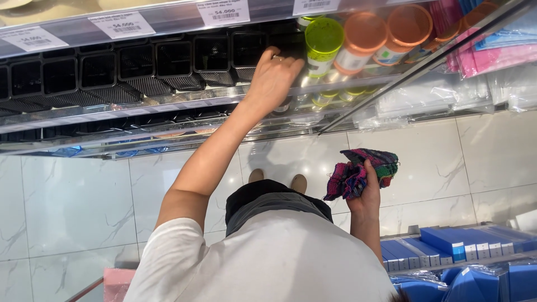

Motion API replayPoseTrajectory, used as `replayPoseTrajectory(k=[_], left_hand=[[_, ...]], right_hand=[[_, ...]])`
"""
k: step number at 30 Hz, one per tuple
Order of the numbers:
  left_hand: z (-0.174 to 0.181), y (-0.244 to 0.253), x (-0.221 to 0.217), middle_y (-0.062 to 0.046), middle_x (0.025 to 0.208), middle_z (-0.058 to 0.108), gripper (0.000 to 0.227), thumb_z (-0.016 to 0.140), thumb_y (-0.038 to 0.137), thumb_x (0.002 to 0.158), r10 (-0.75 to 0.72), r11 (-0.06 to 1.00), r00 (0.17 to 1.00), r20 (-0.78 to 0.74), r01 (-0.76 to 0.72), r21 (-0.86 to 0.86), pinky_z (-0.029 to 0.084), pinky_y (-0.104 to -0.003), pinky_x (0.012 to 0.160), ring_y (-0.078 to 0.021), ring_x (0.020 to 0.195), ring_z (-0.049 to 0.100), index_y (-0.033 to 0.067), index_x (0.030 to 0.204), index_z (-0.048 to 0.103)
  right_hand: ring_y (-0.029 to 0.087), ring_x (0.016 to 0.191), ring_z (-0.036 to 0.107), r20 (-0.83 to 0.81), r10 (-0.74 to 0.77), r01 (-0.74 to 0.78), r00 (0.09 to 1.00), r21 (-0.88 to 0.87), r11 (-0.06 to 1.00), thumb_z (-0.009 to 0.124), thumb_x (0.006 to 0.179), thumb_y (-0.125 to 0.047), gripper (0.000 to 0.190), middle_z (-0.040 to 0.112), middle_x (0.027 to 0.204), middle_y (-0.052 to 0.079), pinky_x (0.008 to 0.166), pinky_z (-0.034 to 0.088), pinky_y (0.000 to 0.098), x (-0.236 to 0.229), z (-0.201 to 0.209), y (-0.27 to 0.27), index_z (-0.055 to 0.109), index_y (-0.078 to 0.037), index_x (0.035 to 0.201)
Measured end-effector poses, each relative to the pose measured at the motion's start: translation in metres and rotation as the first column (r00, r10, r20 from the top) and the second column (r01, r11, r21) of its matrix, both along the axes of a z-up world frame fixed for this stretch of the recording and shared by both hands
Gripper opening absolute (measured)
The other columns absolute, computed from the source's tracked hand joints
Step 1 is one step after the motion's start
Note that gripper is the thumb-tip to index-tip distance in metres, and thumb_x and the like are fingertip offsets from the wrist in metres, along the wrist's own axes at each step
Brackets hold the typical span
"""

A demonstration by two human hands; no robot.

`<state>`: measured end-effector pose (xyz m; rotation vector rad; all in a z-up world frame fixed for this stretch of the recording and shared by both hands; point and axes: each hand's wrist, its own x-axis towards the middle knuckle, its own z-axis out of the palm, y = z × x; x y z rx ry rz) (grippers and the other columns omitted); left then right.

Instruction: Wiping stationery items and organizing folders and clear books on library shelves.

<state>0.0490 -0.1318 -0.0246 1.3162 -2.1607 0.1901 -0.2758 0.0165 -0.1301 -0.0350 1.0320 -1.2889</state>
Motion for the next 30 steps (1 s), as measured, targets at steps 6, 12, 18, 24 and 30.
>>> replayPoseTrajectory(k=[6, 12, 18, 24, 30], left_hand=[[-0.004, -0.004, 0.000, -0.011, 0.119, 0.065, 0.047, 0.062, 0.000, 0.088, 0.074, 0.994, 0.996, -0.052, -0.078, -0.077, 0.033, -0.047, 0.121, -0.0293, 0.121, 0.059, 0.0042, 0.135, 0.061], [0.020, 0.033, 0.019, -0.020, 0.137, 0.055, 0.067, 0.084, 0.008, 0.079, 0.169, 0.979, 0.963, -0.208, -0.189, -0.079, 0.029, -0.052, 0.121, -0.0374, 0.133, 0.047, 0.0025, 0.139, 0.055], [0.006, 0.040, 0.062, -0.016, 0.118, 0.066, 0.048, 0.082, 0.003, 0.080, 0.286, 0.957, 0.954, -0.096, -0.277, 0.090, 0.029, -0.054, 0.121, -0.0349, 0.124, 0.056, -0.0005, 0.124, 0.064], [-0.017, 0.023, 0.058, -0.011, 0.090, 0.069, 0.038, 0.062, -0.010, 0.080, 0.243, 0.970, 0.968, 0.067, -0.243, -0.009, 0.030, -0.056, 0.120, -0.0278, 0.094, 0.066, 0.0003, 0.116, 0.070], [-0.006, 0.032, 0.052, -0.011, 0.079, 0.065, 0.018, 0.061, -0.005, 0.083, 0.224, 0.971, 0.975, 0.002, -0.223, -0.082, 0.034, -0.052, 0.118, -0.0282, 0.082, 0.067, 0.0036, 0.096, 0.070]], right_hand=[[0.020, 0.098, 0.071, 0.001, 0.013, -0.013, 1.000, -0.012, 1.000, 0.073, 0.097, -0.025, 0.027, 0.074, 0.107, 0.006, 0.089, 0.060, 0.0378, 0.003, -0.005, -0.002, 0.069, -0.008, 0.118], [0.020, 0.098, 0.071, -0.007, 0.046, -0.046, 0.999, 0.002, 0.999, 0.072, 0.096, -0.027, 0.029, 0.074, 0.107, 0.006, 0.089, 0.060, 0.0383, 0.012, 0.000, -0.008, 0.069, -0.009, 0.118], [0.021, 0.098, 0.071, -0.013, 0.121, -0.121, 0.993, -0.004, 0.993, 0.073, 0.097, -0.030, 0.032, 0.073, 0.106, 0.008, 0.089, 0.060, 0.0392, 0.017, -0.011, -0.010, 0.068, -0.006, 0.118], [0.022, 0.097, 0.071, -0.007, 0.229, -0.228, 0.973, 0.030, 0.973, 0.072, 0.096, -0.031, 0.035, 0.074, 0.106, 0.010, 0.088, 0.059, 0.0387, 0.035, -0.016, -0.011, 0.068, -0.005, 0.120], [0.023, 0.098, 0.070, -0.016, 0.297, -0.297, 0.955, -0.013, 0.955, 0.071, 0.098, -0.030, 0.035, 0.073, 0.107, 0.011, 0.086, 0.058, 0.0397, 0.045, -0.015, -0.008, 0.067, -0.005, 0.122]])
